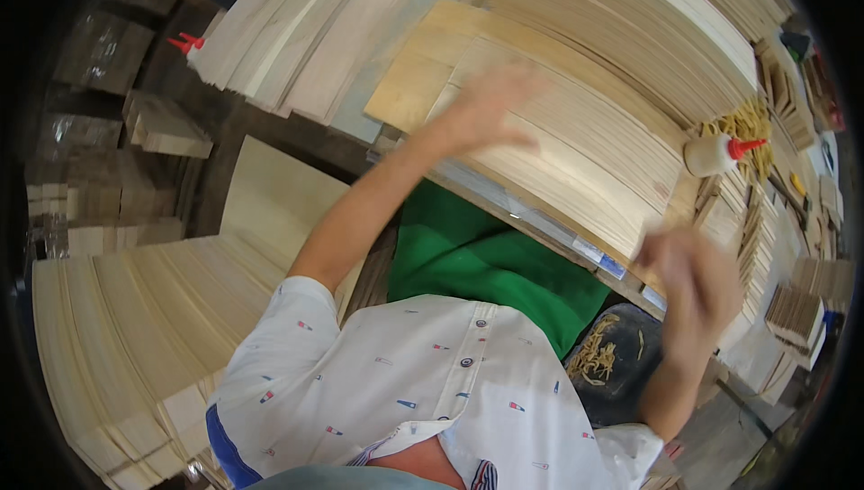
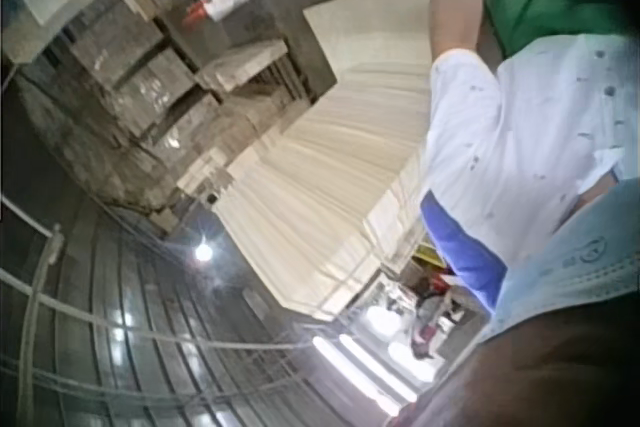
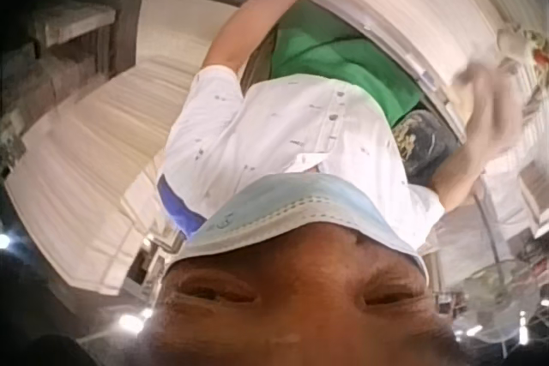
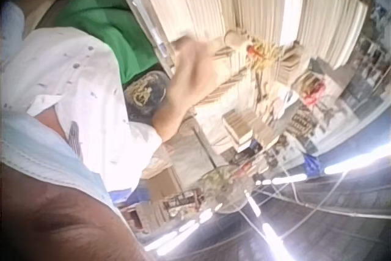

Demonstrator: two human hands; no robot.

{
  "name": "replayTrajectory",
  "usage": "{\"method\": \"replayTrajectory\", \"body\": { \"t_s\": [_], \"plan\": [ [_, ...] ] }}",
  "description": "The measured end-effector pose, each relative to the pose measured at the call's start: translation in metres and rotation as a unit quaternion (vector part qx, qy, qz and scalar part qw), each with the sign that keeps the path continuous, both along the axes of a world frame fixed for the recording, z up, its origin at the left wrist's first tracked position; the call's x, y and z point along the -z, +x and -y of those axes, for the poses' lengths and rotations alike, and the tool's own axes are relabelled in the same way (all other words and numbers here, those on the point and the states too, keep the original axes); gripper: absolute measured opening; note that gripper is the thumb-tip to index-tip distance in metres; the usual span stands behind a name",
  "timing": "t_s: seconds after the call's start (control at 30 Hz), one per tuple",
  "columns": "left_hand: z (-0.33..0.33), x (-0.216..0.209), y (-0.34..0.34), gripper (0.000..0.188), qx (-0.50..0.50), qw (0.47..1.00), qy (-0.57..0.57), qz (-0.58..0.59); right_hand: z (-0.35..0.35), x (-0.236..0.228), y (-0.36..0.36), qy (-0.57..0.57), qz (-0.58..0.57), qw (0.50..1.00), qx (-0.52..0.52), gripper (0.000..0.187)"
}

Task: The recorder applies glue to wooden panels and assembles them into a rectangular wooden box.

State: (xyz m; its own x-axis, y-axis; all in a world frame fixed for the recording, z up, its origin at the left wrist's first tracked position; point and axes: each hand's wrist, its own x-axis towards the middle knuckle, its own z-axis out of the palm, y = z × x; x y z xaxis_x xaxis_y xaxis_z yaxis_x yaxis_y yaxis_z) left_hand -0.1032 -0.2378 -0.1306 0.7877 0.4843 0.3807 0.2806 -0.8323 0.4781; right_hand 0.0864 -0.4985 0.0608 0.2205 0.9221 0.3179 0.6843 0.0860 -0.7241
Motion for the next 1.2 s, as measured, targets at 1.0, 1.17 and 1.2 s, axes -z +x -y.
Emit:
{"method": "replayTrajectory", "body": {
  "t_s": [1.0,1.17,1.2],
  "plan": [
    [-0.135,-0.032,-0.182,0.078,-0.444,0.878,-0.113,-0.138,0.042,0.003,-0.044,0.299,-0.378,0.853,-0.198,0.014],
    [-0.118,-0.045,-0.178,0.071,-0.431,0.888,-0.152,-0.041,0.041,-0.033,-0.042,0.426,-0.354,0.72,-0.418,0.022],
    [-0.109,-0.049,-0.176,0.068,-0.423,0.891,-0.165,-0.024,0.041,-0.034,-0.05,0.445,-0.352,0.723,-0.395,0.031]
  ]
}}
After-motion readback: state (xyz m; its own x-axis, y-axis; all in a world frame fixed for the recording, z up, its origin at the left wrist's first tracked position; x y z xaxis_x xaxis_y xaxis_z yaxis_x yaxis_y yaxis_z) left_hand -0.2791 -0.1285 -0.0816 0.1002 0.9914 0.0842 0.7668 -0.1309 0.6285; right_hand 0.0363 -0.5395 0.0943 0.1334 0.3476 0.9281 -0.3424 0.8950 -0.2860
